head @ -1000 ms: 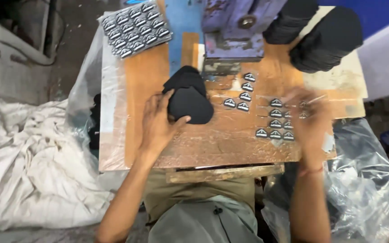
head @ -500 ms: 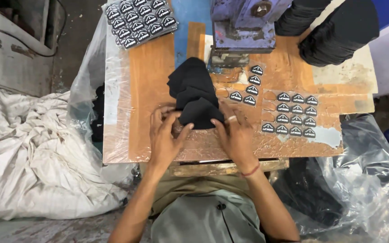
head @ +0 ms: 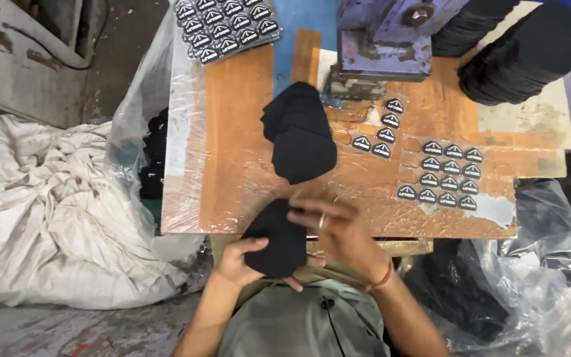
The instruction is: The person sorts and organizes black fabric patches on a workbench in a production facility.
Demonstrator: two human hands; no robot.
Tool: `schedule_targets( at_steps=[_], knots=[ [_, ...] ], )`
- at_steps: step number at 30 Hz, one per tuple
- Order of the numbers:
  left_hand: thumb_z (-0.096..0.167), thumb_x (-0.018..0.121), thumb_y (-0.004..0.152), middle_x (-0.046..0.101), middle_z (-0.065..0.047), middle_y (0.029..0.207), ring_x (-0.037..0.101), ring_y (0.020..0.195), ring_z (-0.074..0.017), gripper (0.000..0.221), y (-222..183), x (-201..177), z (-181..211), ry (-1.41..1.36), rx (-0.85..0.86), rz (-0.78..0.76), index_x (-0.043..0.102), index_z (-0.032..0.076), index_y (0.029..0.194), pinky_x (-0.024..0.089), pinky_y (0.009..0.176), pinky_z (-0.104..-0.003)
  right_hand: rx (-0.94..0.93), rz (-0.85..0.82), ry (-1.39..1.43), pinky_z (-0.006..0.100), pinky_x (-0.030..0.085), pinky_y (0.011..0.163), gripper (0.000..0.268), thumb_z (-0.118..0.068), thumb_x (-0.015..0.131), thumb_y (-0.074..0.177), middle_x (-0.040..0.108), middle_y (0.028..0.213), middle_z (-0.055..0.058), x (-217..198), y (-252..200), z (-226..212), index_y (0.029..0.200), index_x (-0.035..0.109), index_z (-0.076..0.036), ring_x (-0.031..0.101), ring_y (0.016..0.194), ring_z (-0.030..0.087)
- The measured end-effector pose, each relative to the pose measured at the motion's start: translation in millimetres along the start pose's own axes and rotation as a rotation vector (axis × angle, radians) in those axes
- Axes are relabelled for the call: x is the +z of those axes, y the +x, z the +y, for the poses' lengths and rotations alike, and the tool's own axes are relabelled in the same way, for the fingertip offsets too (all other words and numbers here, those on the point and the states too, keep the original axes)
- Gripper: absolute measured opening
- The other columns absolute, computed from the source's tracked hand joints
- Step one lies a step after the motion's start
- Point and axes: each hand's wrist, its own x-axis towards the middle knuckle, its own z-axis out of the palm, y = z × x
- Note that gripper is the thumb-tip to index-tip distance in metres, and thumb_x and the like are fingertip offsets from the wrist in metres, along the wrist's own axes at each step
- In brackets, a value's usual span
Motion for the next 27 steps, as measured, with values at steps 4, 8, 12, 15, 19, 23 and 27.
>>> schedule_targets(
  at_steps=[4, 8, 12, 15, 19, 23, 27],
  knots=[
    [0.022, 0.06, 0.099, 0.037, -0.021, 0.157, 0.047, 0.143, -0.0495, 0.079, 7.6, 53.5, 12.8, 0.229, 0.081, 0.168, 0.014, 0.015, 0.162, 0.048, 0.096, -0.075, 0.37, 0.085, -0.403, 0.047, 0.054, 0.096, 0.031, -0.011, 0.067, 0.092, 0.072, 0.117, 0.013, -2.4, 8.7, 36.7, 0.123, 0.072, -0.007, 0.07, 0.109, 0.036],
    [0.038, 0.068, 0.09, 0.02, -0.019, 0.168, 0.032, 0.15, -0.042, 0.105, 6.5, 58.8, 24.1, 0.541, 0.306, 0.141, -0.005, 0.027, 0.164, 0.04, 0.109, -0.073, 0.433, 0.219, -0.621, 0.049, 0.053, 0.085, 0.052, -0.028, 0.077, 0.089, 0.068, 0.115, 0.024, 5.0, 25.2, 54.8, 0.129, 0.066, 0.004, 0.067, 0.099, 0.042],
    [0.07, 0.057, 0.095, 0.023, -0.022, 0.172, 0.033, 0.156, -0.0425, 0.106, 8.6, 52.6, 26.4, 0.178, 0.41, -0.017, -0.002, 0.023, 0.17, 0.039, 0.119, -0.069, 0.322, 0.276, -0.516, 0.046, 0.054, 0.087, 0.04, -0.019, 0.08, 0.092, 0.067, 0.107, 0.017, 3.1, 6.8, 58.6, 0.126, 0.068, -0.003, 0.067, 0.096, 0.039],
    [0.068, 0.05, 0.099, 0.028, -0.026, 0.166, 0.04, 0.148, -0.0447, 0.097, 12.7, 47.7, 31.7, 0.175, 0.421, 0.076, 0.004, 0.02, 0.17, 0.044, 0.111, -0.068, 0.448, 0.231, -0.216, 0.043, 0.051, 0.076, 0.029, -0.01, 0.081, 0.091, 0.066, 0.098, 0.012, -24.5, -26.6, 48.1, 0.119, 0.073, -0.007, 0.065, 0.086, 0.033],
    [0.054, 0.052, 0.103, 0.037, -0.026, 0.161, 0.047, 0.141, -0.0398, 0.088, 17.3, 26.0, 18.7, 0.314, 0.346, 0.256, 0.012, 0.013, 0.17, 0.045, 0.104, -0.062, 0.477, 0.014, 0.108, 0.037, 0.052, 0.067, 0.025, -0.005, 0.081, 0.085, 0.07, 0.097, 0.009, -45.2, -8.7, 3.7, 0.109, 0.078, -0.009, 0.067, 0.083, 0.028],
    [0.039, 0.058, 0.103, 0.046, -0.017, 0.152, 0.053, 0.136, -0.0306, 0.078, 24.4, -0.2, -8.8, 0.297, 0.129, 0.22, 0.021, 0.005, 0.163, 0.049, 0.108, -0.061, 0.245, -0.156, 0.096, 0.038, 0.058, 0.081, 0.025, -0.007, 0.077, 0.089, 0.071, 0.101, 0.008, -16.2, 16.5, -11.4, 0.113, 0.075, -0.01, 0.072, 0.103, 0.029],
    [0.028, 0.063, 0.107, 0.05, -0.023, 0.138, 0.056, 0.127, -0.037, 0.064, 10.7, -16.6, -23.8, 0.082, 0.035, 0.216, 0.033, -0.003, 0.153, 0.052, 0.108, -0.067, 0.223, 0.015, -0.292, 0.045, 0.055, 0.091, 0.034, -0.02, 0.076, 0.091, 0.071, 0.114, 0.013, 0.8, 35.3, 3.0, 0.12, 0.07, -0.005, 0.068, 0.106, 0.034]
  ],
)
